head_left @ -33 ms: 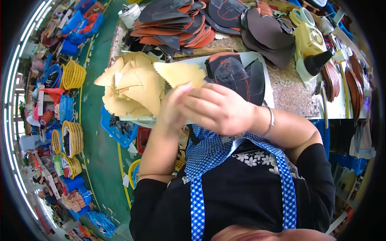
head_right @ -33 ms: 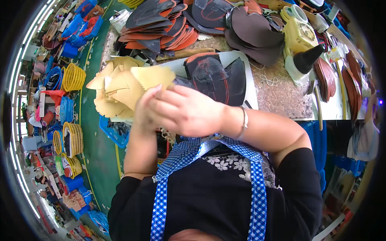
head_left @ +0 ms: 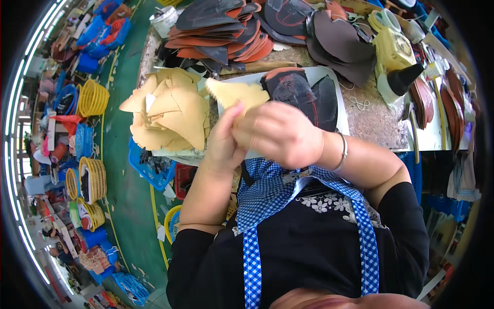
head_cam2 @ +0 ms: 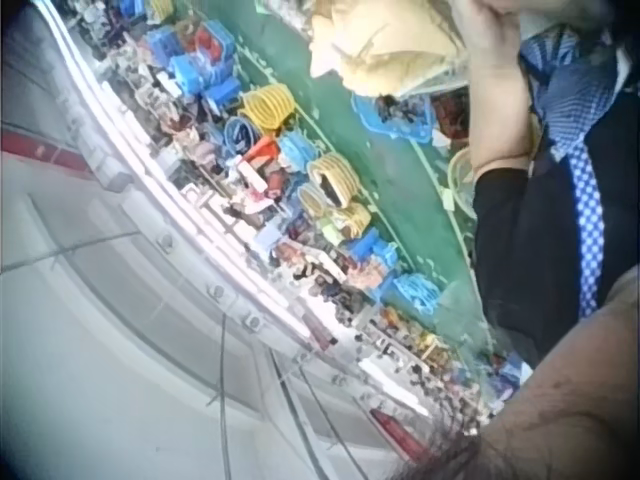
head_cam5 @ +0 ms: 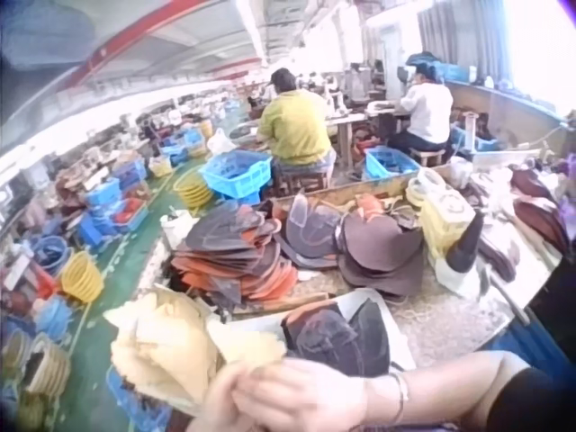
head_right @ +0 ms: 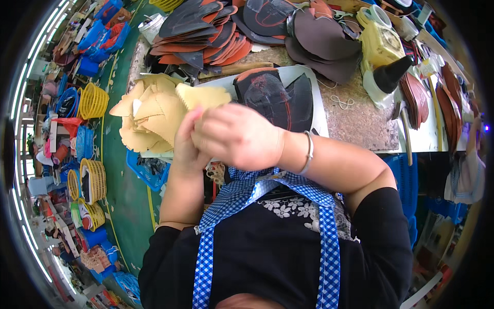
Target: Assembling and reinforcing leather shoe upper components using adhesive tape and a smoothing tool in a factory workshop.
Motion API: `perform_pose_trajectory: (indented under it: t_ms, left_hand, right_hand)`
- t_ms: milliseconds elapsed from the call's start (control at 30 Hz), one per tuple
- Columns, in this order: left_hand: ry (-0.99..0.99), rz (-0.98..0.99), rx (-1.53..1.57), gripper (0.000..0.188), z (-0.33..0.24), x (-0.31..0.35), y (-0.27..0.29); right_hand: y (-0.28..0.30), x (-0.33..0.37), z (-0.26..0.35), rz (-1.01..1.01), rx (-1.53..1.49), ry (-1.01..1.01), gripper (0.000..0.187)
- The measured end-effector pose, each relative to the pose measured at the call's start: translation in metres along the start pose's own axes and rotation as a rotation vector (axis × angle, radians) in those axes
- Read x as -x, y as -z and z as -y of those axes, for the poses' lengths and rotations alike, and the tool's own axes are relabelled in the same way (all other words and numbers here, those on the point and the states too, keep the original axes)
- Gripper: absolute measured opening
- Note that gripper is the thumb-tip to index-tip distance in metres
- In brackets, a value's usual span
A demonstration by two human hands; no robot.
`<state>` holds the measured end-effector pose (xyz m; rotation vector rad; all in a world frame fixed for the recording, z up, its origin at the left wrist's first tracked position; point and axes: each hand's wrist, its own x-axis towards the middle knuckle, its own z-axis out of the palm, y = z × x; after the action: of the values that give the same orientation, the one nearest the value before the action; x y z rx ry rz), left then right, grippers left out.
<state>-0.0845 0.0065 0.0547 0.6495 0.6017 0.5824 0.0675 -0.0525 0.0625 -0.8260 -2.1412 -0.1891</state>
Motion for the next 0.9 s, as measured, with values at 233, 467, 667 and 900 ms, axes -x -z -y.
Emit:
perform_pose_trajectory:
  t_ms: [233,467,667,900]
  left_hand:
    - [-0.706,0.22,-0.453,0.017,0.013,-0.007,-0.033]
    - [-0.835,-0.061,-0.786,0.012,0.026,-0.018,-0.038]
    - [-0.938,-0.092,-0.978,0.011,0.037,-0.018,-0.043]
    - [-1.108,0.019,-1.076,0.014,0.044,-0.025,-0.044]
  right_hand:
    - [0.018,0.002,-0.004,-0.307,0.0,-0.425,0.033]
    - [0.039,0.014,-0.001,-0.359,-0.097,-0.574,0.021]
    - [0.054,0.019,0.0,-0.235,0.05,-0.495,0.018]
    - [0.043,0.022,0.007,-0.559,-0.746,-1.322,0.008]
